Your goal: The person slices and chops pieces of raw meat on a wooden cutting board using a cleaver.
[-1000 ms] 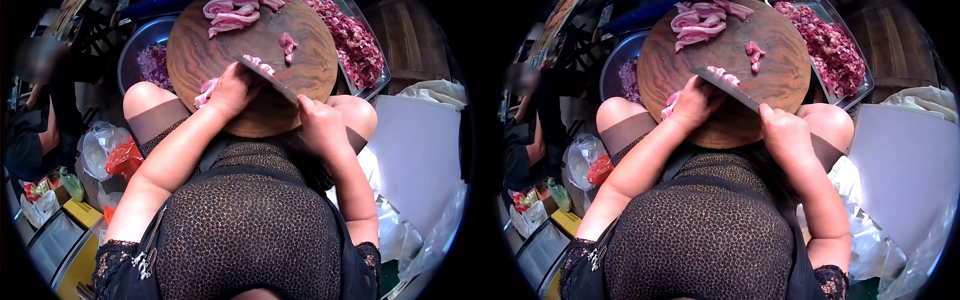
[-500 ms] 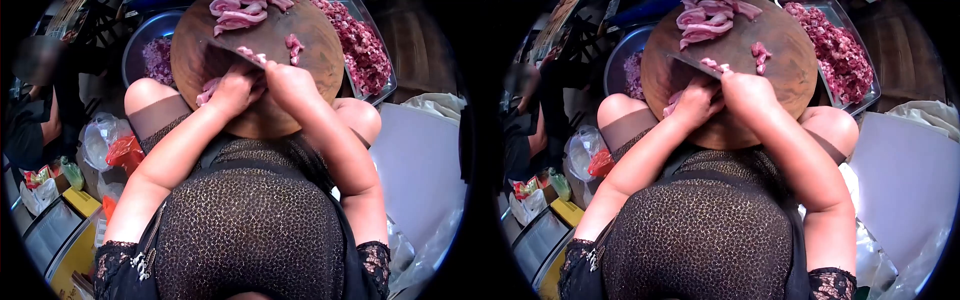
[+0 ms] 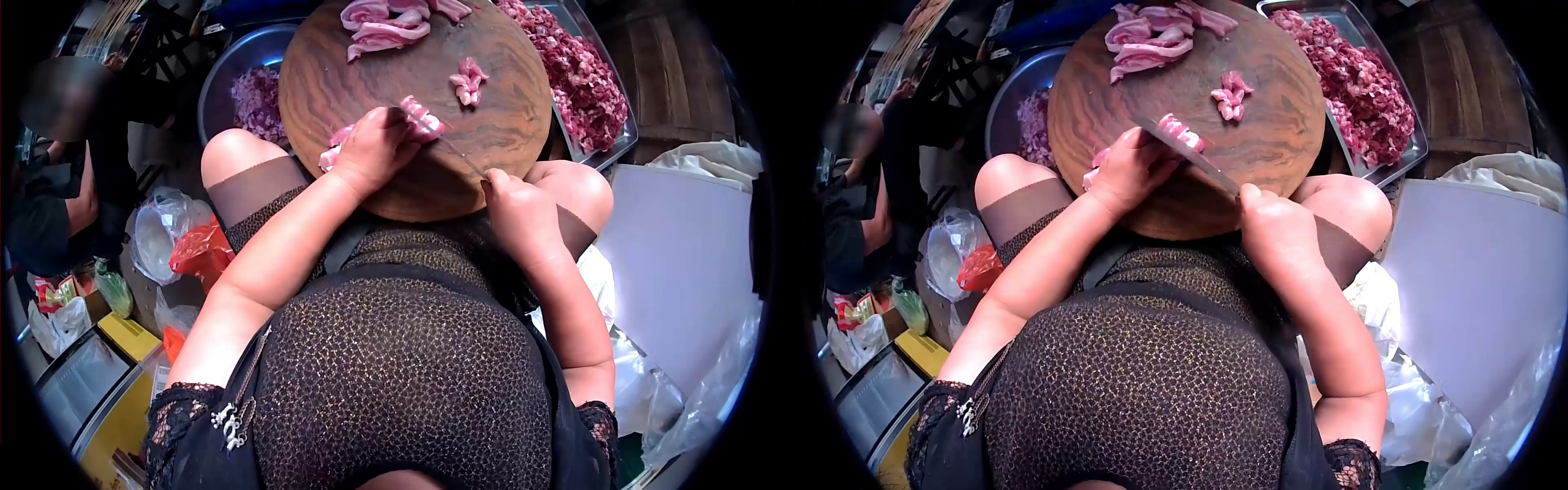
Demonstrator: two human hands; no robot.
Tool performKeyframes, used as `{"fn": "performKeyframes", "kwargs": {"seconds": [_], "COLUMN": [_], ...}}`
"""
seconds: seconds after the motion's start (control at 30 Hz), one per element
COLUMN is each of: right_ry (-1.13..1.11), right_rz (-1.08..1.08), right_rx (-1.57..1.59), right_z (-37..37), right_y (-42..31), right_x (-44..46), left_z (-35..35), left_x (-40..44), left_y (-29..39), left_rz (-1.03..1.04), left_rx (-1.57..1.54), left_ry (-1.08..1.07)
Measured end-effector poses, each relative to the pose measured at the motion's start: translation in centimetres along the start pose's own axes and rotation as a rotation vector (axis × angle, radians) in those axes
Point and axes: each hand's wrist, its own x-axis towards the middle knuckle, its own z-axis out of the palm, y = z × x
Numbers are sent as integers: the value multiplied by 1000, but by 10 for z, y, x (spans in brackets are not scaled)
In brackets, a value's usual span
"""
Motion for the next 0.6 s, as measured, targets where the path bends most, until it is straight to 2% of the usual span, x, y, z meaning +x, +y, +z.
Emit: {"fn": "performKeyframes", "kwargs": {"seconds": [0.1,0.17,0.3,0.43,0.5,0.57,0.6], "right_ry": [-105,-138,-144,-98,-162,110,132], "right_rz": [28,25,-16,-89,-68,-50,-6], "right_rx": [-32,-46,-52,31,36,82,91], "right_z": [-4,-7,-9,12,3,21,12], "right_y": [-7,-11,-24,-41,-32,-10,-9], "right_x": [9,15,45,116,140,129,119], "left_z": [2,6,7,2,-1,-6,-11], "left_x": [1,2,1,5,1,1,0], "left_y": [2,1,-1,4,9,11,10], "left_rz": [-6,27,78,83,-20,11,44], "left_rx": [-45,-17,7,-46,-48,-58,-9], "left_ry": [25,131,104,147,39,72,85]}}
